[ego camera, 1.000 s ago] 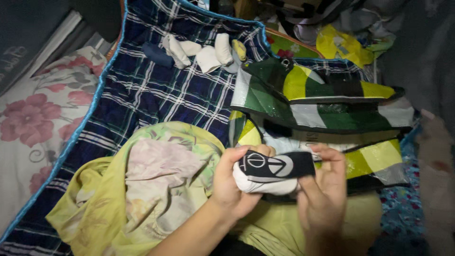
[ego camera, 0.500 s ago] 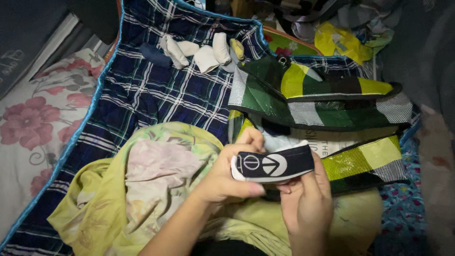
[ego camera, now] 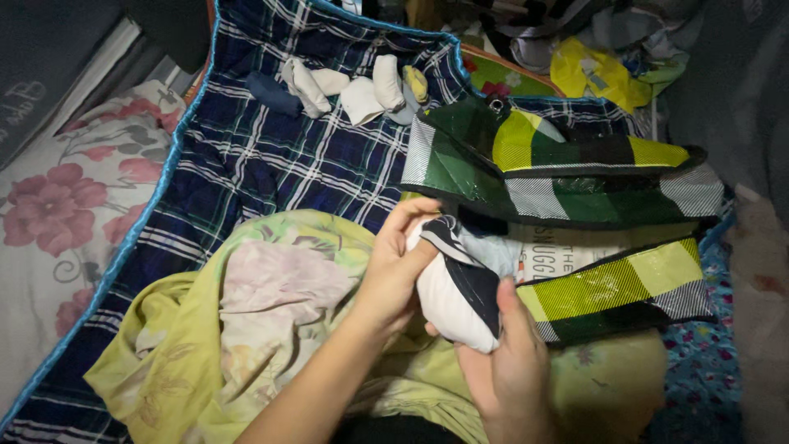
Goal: The person sits on a bed and folds several small clothing items one by one, including white socks, a white cloth, a blue cloth, and a white garment. Each item is folded and placed into a green and yellow checkered bag.
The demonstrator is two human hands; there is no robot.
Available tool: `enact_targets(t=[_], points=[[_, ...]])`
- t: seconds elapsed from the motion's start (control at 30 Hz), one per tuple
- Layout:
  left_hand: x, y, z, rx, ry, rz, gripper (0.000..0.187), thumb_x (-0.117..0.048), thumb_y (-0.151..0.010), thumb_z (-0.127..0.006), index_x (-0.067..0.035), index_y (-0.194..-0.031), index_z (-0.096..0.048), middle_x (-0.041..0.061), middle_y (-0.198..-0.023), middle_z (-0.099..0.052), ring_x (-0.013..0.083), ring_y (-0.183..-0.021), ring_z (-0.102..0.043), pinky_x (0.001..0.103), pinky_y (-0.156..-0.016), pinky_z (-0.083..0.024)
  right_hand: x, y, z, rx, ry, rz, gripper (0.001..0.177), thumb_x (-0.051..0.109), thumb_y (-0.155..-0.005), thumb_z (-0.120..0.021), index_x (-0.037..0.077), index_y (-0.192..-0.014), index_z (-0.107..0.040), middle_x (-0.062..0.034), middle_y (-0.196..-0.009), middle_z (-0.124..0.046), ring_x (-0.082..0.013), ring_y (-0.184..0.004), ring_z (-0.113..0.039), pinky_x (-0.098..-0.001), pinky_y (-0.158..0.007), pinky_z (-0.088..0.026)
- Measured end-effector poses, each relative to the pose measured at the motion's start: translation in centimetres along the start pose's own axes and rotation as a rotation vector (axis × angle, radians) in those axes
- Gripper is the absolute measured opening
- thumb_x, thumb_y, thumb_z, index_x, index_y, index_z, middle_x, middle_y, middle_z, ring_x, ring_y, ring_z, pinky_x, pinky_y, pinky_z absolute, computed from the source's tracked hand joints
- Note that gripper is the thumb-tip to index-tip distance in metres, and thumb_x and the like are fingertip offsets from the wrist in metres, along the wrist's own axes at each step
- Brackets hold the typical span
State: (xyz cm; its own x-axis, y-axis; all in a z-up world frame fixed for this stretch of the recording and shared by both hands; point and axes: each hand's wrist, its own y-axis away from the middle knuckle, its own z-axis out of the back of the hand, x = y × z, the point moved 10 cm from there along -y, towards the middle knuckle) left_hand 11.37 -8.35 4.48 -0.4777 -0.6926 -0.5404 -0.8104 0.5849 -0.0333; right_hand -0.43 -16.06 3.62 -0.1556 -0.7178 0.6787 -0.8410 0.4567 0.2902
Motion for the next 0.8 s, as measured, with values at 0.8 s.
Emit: enact_targets(t=[0.8], points=[[4.6,2.4,-5.1,0.018,0.551,0.288,0.045,-0.026,-0.107,-0.047,-0.016,-0.065,-0.035,0.001,-0.064,-0.034,0.0190,-0.070,-0.038,0.033,-0.075,-0.038,8.1,1.9,0.0,0.341,0.131,0.389,0.044,0.028,-0.121,-0.039,-0.009,-0.106,-0.059,-0.0114,-0.099,-0.064,-0.0169,-0.085,-0.065,-0.0282,-0.075,-0.054]])
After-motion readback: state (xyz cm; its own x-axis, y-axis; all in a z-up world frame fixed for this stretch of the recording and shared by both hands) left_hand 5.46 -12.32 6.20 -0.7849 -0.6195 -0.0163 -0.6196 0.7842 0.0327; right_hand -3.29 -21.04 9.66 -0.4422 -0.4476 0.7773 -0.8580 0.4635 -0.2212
